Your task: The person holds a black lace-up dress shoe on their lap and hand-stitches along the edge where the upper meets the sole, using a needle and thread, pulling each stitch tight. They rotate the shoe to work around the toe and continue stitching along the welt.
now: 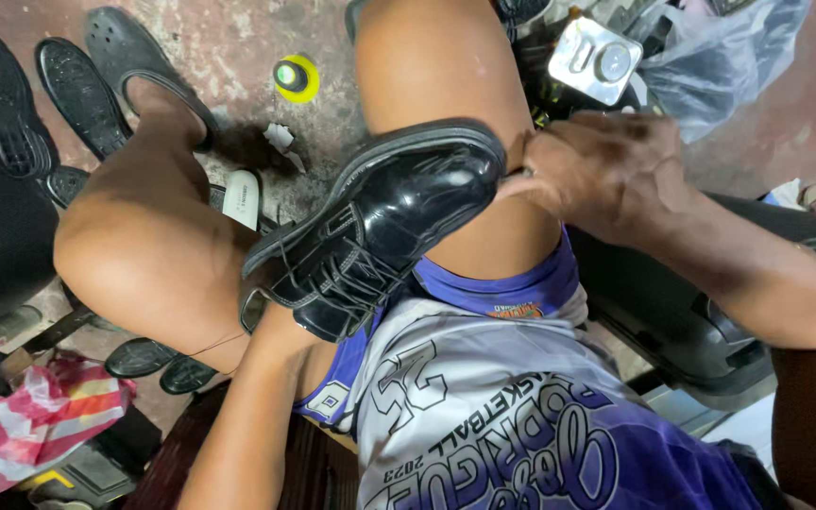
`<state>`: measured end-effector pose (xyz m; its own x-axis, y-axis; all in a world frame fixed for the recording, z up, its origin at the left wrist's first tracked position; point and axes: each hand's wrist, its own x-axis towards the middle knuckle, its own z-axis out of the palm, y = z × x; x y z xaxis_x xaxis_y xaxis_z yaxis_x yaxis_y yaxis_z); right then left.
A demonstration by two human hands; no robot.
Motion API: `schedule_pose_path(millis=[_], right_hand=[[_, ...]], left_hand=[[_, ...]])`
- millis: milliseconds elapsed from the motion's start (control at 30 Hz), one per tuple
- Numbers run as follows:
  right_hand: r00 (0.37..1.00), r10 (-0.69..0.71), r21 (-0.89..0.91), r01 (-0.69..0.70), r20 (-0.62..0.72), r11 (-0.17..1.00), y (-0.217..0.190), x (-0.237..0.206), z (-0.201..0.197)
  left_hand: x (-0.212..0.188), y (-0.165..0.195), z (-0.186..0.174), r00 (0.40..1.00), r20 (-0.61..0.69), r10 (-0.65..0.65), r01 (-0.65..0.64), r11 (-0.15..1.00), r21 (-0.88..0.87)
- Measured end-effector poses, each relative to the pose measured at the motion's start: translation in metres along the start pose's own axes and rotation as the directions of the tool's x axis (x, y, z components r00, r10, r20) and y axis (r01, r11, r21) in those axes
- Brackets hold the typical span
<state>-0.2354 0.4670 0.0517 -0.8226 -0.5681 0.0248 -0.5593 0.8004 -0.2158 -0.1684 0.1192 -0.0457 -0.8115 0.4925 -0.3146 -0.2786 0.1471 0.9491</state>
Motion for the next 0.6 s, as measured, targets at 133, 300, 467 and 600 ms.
schedule_pose_path(millis=[133, 300, 467, 600], right_hand=[[0.996, -0.001, -0.034, -0.001, -0.084, 0.999, -0.010, 0.008, -0.017], [0.989, -0.077, -0.109, 0.064, -0.124, 0.992, -0.032, 0.001, -0.034], [0.969, -0.166, -0.105, 0.149, -0.182, 0.983, -0.013, -0.009, -0.020], [0.987, -0.079, -0.133, 0.060, -0.141, 0.989, 0.021, -0.010, -0.008]], left_hand=[[0.001, 0.000, 0.003, 1.000, -0.002, -0.014, 0.014, 1.000, 0.011], [0.001, 0.004, 0.004, 0.999, -0.001, -0.042, 0.042, 0.999, 0.007], [-0.008, 0.002, 0.003, 0.998, -0.022, -0.057, 0.057, 0.998, 0.010], [-0.008, 0.003, 0.004, 0.997, -0.034, -0.066, 0.066, 0.998, 0.008]])
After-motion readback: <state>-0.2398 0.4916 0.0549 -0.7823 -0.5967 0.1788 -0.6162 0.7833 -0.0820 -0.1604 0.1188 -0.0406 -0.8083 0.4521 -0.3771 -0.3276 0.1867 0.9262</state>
